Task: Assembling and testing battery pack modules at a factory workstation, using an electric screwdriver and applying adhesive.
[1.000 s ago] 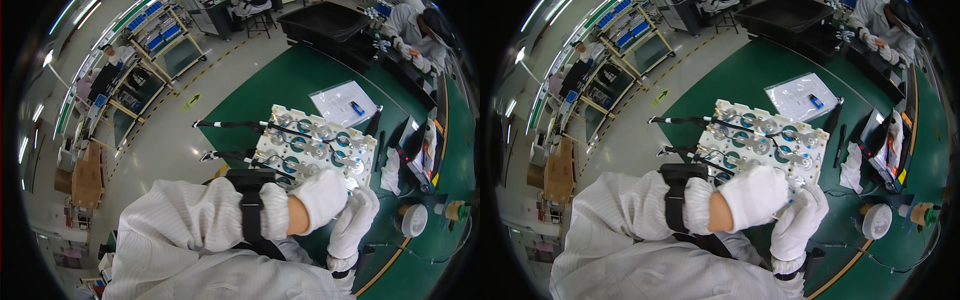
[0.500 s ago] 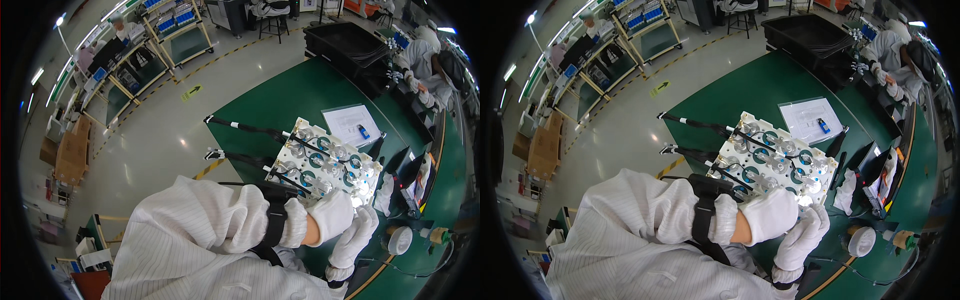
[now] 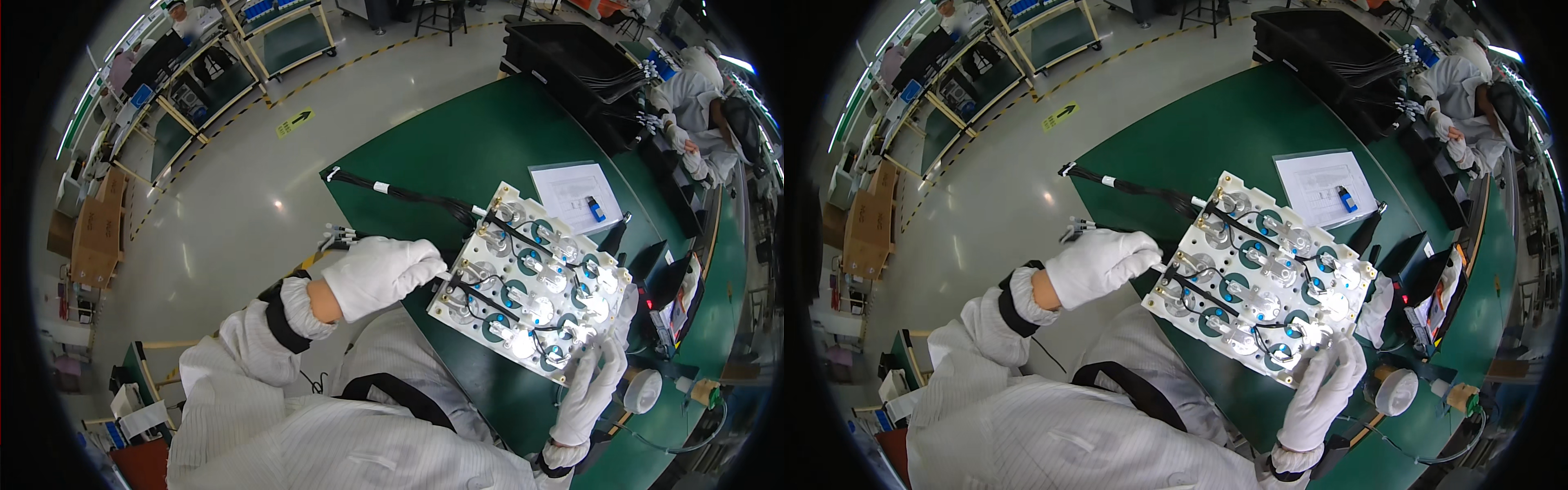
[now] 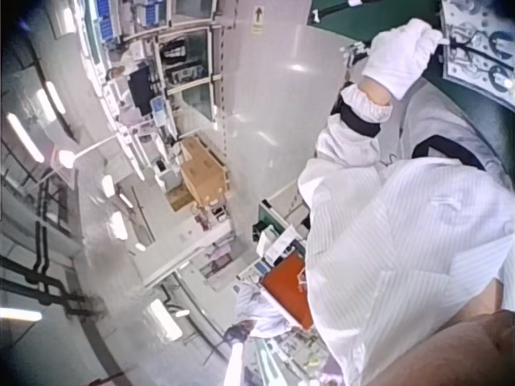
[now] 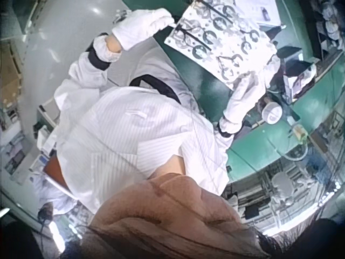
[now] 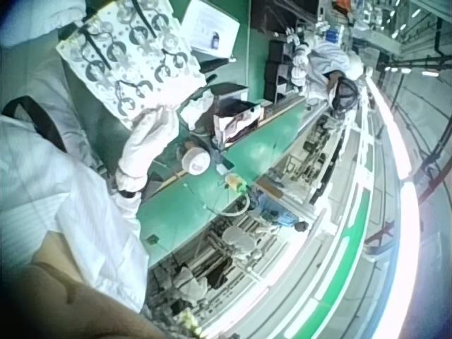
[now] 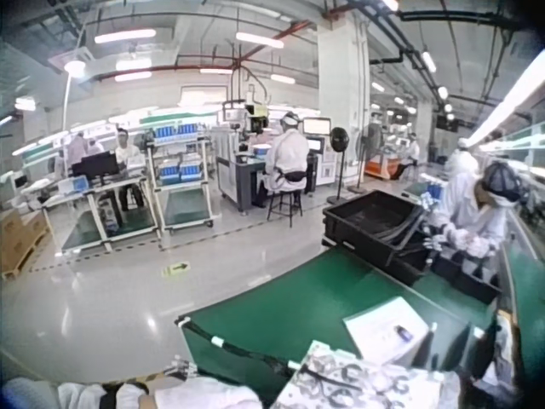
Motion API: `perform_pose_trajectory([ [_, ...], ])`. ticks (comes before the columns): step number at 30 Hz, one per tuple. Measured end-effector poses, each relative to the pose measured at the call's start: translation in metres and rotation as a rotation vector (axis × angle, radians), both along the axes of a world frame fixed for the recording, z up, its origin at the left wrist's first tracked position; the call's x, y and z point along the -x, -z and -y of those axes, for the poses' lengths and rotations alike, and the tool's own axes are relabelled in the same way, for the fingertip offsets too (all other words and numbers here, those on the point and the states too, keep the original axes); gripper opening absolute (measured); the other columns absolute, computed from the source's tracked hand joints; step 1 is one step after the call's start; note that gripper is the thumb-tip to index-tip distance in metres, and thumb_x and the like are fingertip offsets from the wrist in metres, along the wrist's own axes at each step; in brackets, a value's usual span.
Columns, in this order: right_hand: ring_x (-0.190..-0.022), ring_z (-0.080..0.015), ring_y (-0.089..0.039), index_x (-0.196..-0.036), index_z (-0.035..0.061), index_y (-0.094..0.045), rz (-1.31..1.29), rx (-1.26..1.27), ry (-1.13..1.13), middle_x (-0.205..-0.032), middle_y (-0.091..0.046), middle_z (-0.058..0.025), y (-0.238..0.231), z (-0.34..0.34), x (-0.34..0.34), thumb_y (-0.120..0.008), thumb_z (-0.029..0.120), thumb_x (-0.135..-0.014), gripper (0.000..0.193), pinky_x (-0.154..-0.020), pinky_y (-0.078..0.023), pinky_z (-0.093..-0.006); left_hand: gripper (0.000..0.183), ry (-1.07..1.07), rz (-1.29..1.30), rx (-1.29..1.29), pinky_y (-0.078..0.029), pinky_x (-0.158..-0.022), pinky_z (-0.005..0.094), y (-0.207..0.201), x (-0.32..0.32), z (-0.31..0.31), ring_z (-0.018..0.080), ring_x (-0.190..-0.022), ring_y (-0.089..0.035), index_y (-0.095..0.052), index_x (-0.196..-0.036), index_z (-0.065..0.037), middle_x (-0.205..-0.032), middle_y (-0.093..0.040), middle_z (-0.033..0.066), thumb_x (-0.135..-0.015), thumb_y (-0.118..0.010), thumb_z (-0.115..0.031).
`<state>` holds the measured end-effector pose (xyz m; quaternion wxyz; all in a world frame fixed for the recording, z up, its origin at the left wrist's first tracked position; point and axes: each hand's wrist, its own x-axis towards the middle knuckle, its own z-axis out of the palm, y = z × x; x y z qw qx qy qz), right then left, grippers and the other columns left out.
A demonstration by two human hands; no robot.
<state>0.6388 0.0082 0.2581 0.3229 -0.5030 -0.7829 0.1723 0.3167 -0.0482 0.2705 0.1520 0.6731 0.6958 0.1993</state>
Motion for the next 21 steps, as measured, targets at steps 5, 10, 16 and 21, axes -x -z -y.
perform_pose_trajectory([
  [5, -0.102, -0.0185, -0.052, -0.138, 0.003, -0.03, -0.504, 0.531, 0.229, -0.127, -0.043, -0.0171, 0.004, 0.006, 0.009, -0.042, 0.013, -0.097, 0.043, -0.083, -0.046, -0.0299, 0.036, 0.124, 0.501, 0.071, -0.049, -0.062, 0.0352, 0.015, 0.004, -0.002, 0.0317, -0.072, -0.063, -0.059, -0.09, -0.003, -0.079, -0.064, 0.0168, -0.098, -0.042, -0.034],
  [10, -0.118, -0.022, -0.046, -0.143, 0.003, -0.025, -0.513, 0.311, 0.286, -0.138, -0.037, -0.0202, 0.008, 0.003, 0.016, -0.04, 0.009, -0.097, 0.049, -0.097, -0.039, -0.0335, 0.034, 0.142, 0.572, 0.093, -0.047, -0.06, 0.0341, 0.024, 0.003, -0.006, 0.0309, -0.07, -0.062, -0.058, -0.088, -0.002, -0.075, -0.061, 0.0183, -0.098, -0.045, -0.032],
  [16, -0.109, -0.0177, -0.05, -0.143, 0.0041, -0.025, -0.49, 0.367, 0.288, -0.137, -0.039, -0.019, 0.001, 0.003, 0.019, -0.037, 0.001, -0.095, 0.05, -0.089, -0.043, -0.0285, 0.029, 0.118, 0.427, 0.093, -0.047, -0.056, 0.0375, 0.01, 0.0, -0.008, 0.0321, -0.064, -0.061, -0.058, -0.082, -0.004, -0.068, -0.059, 0.0172, -0.095, -0.049, -0.028],
  [21, -0.075, -0.0099, -0.056, -0.135, 0.0024, -0.038, -0.292, 0.187, 0.112, -0.124, -0.047, -0.0147, 0.003, 0.0, 0.01, -0.044, 0.0, -0.094, 0.042, -0.058, -0.045, -0.0208, 0.015, 0.035, -0.345, -0.092, -0.049, -0.064, 0.0394, -0.017, -0.026, -0.009, 0.0276, -0.073, -0.062, -0.061, -0.081, -0.007, -0.074, -0.062, 0.0093, -0.084, -0.059, -0.021],
])
